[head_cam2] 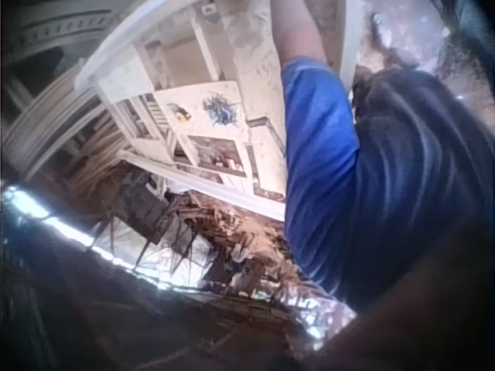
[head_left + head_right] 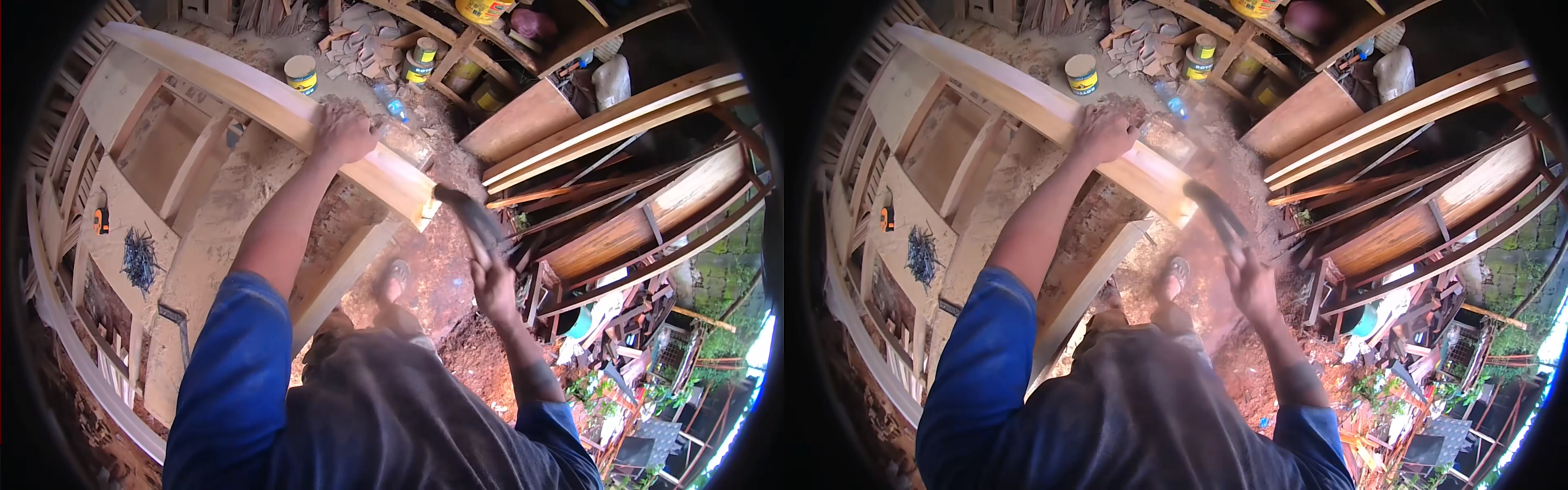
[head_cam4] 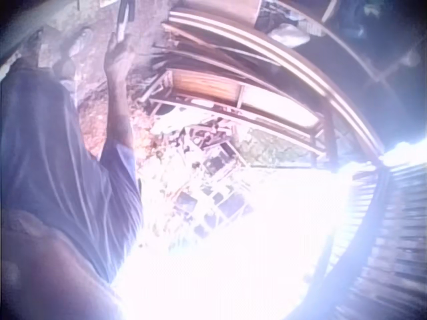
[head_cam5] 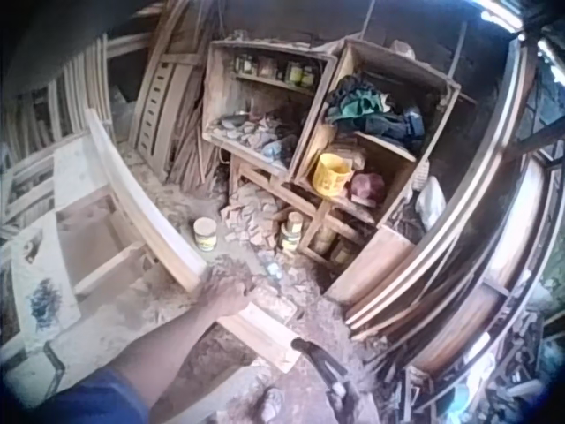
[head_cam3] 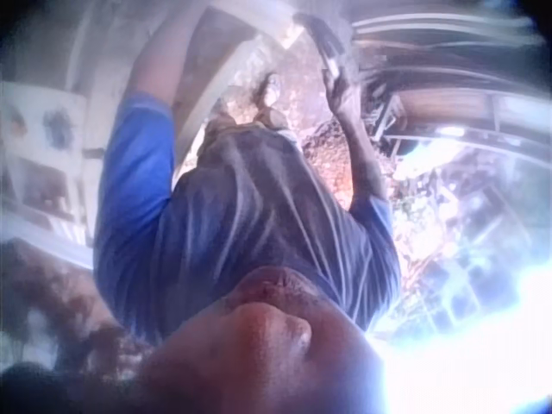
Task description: The person hammers nails into the corner joints of a wooden frame, then picks up and repositions several long wooden pieces.
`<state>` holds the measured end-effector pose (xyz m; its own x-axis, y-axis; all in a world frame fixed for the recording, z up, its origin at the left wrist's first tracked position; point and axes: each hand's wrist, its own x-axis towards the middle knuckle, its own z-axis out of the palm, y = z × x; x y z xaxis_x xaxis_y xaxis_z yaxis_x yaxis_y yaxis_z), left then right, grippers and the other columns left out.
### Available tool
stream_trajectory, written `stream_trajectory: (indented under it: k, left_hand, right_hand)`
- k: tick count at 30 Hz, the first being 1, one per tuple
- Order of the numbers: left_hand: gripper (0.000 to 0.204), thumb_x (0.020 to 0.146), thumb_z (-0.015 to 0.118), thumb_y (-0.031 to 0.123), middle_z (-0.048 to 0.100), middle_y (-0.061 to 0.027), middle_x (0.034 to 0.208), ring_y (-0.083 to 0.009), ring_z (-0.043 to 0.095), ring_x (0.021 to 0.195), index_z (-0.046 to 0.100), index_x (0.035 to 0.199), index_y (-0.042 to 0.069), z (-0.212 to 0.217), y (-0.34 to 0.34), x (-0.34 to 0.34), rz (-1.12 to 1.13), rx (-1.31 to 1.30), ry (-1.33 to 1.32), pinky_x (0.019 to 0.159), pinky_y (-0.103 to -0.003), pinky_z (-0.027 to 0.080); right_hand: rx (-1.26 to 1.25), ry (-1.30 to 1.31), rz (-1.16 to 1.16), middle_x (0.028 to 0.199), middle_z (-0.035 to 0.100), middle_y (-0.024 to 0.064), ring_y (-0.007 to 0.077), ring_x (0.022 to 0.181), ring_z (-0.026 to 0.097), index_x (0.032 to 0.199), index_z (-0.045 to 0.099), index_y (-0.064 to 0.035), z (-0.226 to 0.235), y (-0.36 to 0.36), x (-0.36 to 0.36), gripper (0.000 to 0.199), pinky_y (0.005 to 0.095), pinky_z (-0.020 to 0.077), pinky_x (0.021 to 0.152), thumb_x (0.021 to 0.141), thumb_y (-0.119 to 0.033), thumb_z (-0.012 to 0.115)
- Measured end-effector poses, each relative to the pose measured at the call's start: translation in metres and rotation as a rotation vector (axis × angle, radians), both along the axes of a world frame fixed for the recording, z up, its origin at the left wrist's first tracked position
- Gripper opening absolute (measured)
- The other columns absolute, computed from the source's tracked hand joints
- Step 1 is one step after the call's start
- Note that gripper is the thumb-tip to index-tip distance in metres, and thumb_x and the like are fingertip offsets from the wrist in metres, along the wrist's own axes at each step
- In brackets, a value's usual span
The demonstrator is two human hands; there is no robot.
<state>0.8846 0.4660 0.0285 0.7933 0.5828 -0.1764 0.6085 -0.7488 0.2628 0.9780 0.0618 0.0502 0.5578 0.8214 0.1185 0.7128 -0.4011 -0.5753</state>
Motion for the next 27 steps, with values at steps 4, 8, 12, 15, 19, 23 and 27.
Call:
stream_trajectory:
  k: [4, 8, 12, 15, 19, 23, 27]
  left_hand:
    - [0.056, 0.101, 0.046, 0.048, 0.068, -0.0261, 0.124, -0.0425, 0.061, 0.122, 0.078, 0.102, 0.002, -0.023, -0.005, -0.017, 0.061, 0.2, -0.239, 0.12, -0.057, 0.029]
    - [0.059, 0.103, 0.039, 0.05, 0.065, -0.025, 0.132, -0.0433, 0.055, 0.13, 0.077, 0.11, 0.005, -0.003, 0.003, -0.014, 0.049, -0.068, -0.099, 0.124, -0.055, 0.024]
    - [0.046, 0.106, 0.043, 0.039, 0.071, -0.0133, 0.117, -0.0291, 0.062, 0.115, 0.074, 0.109, 0.004, -0.019, 0.005, -0.024, 0.056, 0.063, -0.173, 0.114, -0.056, 0.034]
    - [0.031, 0.102, 0.051, 0.026, 0.068, -0.0162, 0.109, -0.0324, 0.062, 0.106, 0.07, 0.093, 0.003, -0.02, -0.019, -0.057, 0.081, 0.048, -0.926, 0.101, -0.05, 0.041]
    - [0.036, 0.095, 0.068, 0.036, 0.067, -0.0165, 0.11, -0.0282, 0.057, 0.114, 0.071, 0.105, 0.001, 0.028, -0.081, -0.168, 0.093, -0.511, -0.677, 0.105, -0.052, 0.038]
    - [0.048, 0.083, 0.079, 0.038, 0.059, -0.0156, 0.126, -0.0348, 0.055, 0.117, 0.065, 0.113, 0.004, 0.043, -0.151, -0.197, 0.039, -0.303, -0.642, 0.1, -0.049, 0.044]
    - [0.059, 0.075, 0.083, 0.035, 0.055, -0.0159, 0.128, -0.0365, 0.051, 0.122, 0.06, 0.118, 0.003, 0.041, -0.176, -0.184, 0.169, -0.33, -0.501, 0.104, -0.051, 0.04]
  right_hand:
    - [-0.268, 0.082, -0.324, 0.058, 0.059, 0.0164, 0.0266, 0.048, 0.061, 0.09, 0.061, 0.0035, -0.002, -0.032, 0.005, 0.042, 0.0421, 0.0411, 0.044, 0.105, -0.036, 0.056]
    - [-0.199, 0.397, -0.513, 0.053, 0.05, 0.0004, 0.0099, 0.043, 0.051, 0.077, 0.052, -0.009, -0.001, -0.074, 0.005, 0.048, 0.0285, 0.0381, 0.04, 0.107, -0.046, 0.052]
    - [-0.051, 0.653, -0.602, 0.053, 0.045, -0.0008, 0.0102, 0.041, 0.045, 0.075, 0.051, -0.0103, 0.0, -0.08, -0.036, 0.049, 0.0277, 0.0362, 0.039, 0.109, -0.045, 0.047]
    - [-0.111, 0.734, -0.667, 0.055, 0.046, -0.0008, 0.0103, 0.042, 0.045, 0.076, 0.05, -0.0122, 0.014, -0.084, -0.067, 0.047, 0.0266, 0.0371, 0.039, 0.109, -0.044, 0.047]
    - [-0.145, 0.766, -0.764, 0.056, 0.047, -0.0008, 0.0104, 0.042, 0.045, 0.077, 0.05, -0.0121, 0.024, -0.083, -0.091, 0.045, 0.027, 0.0382, 0.039, 0.109, -0.044, 0.048]
    - [-0.199, 0.809, -0.685, 0.059, 0.05, 0.0005, 0.0117, 0.042, 0.048, 0.083, 0.051, -0.0125, 0.041, -0.071, -0.085, 0.04, 0.0273, 0.0428, 0.038, 0.106, -0.045, 0.055]
    - [-0.267, 0.653, -0.362, 0.063, 0.054, 0.0014, 0.0092, 0.044, 0.049, 0.098, 0.057, -0.0055, 0.086, -0.025, -0.044, 0.041, 0.025, 0.0418, 0.039, 0.105, -0.046, 0.056]
